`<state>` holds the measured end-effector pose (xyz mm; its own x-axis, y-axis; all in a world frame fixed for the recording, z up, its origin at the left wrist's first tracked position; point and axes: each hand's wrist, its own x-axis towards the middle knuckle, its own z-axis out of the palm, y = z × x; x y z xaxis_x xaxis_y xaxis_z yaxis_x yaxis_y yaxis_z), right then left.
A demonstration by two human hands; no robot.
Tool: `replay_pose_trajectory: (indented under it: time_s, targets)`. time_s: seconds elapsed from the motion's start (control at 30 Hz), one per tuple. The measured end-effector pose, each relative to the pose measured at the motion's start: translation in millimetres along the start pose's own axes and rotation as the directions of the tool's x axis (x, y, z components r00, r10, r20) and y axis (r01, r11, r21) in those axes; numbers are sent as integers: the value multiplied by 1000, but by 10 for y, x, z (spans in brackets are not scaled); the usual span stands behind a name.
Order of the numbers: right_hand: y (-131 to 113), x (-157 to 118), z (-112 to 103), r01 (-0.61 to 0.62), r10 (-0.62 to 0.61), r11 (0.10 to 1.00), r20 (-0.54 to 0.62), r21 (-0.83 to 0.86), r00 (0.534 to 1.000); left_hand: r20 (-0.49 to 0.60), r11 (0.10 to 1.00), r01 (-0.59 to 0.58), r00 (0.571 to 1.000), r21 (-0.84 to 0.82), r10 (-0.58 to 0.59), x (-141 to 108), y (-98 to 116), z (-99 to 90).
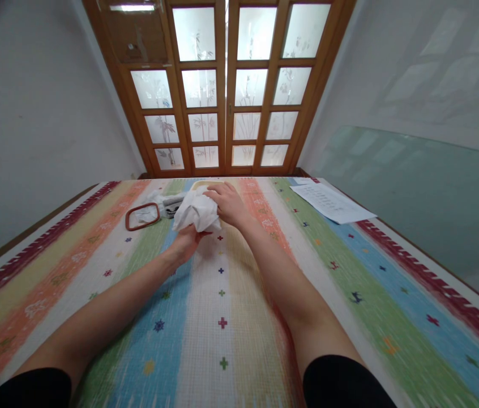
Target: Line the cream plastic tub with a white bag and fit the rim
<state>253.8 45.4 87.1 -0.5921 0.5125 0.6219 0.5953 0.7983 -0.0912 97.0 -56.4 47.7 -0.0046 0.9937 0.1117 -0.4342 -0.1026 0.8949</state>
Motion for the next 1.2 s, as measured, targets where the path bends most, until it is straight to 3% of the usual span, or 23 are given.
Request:
replay_pose_trajectory:
  time_s: [0.1,0.23,0.3,0.33,0.4,0.5,0.6,0.73,0.8,0.93,1.03,1.2]
  targets:
    - [54,-3,31,-45,45,999,-6,15,999,153,988,112,984,-110,-94,-65,51,21]
    - [130,-7,77,-74,74,997,-12,38,997,484,964,258,853,-69,-194,-239,145,65]
    - [142,-6,80,-97,98,994,-9,42,995,563,961,275,799,-31,-211,-299,178,94]
    - [139,-6,75,-102,103,994,-6,45,995,571,960,278,792,-20,-218,-310,182,106]
    - [118,-6,54,-97,97,994,-4,58,995,521,958,284,822,-24,-231,-295,163,116]
    - [73,-6,23,-64,65,994,-10,84,998,342,950,307,900,-53,-272,-226,78,94]
    - [52,-2,23,-31,34,995,-32,95,999,223,954,297,933,-42,-281,-204,4,79]
    - [35,10,48,-17,22,993,-47,118,999,100,996,42,994,79,-50,-264,3,138]
    - [0,13,55,-9,14,993,-39,117,999,30,992,-52,998,114,49,-277,14,165]
    - [-109,14,68,6,-5,996,-20,88,1000,-19,995,-8,1000,98,10,-231,-17,139]
    - [-176,14,89,-32,32,997,1,67,999,-2,991,-4,1000,133,4,-204,-57,115]
    - [-269,6,146,-84,85,996,-6,34,996,55,968,-138,990,208,129,-231,-119,147]
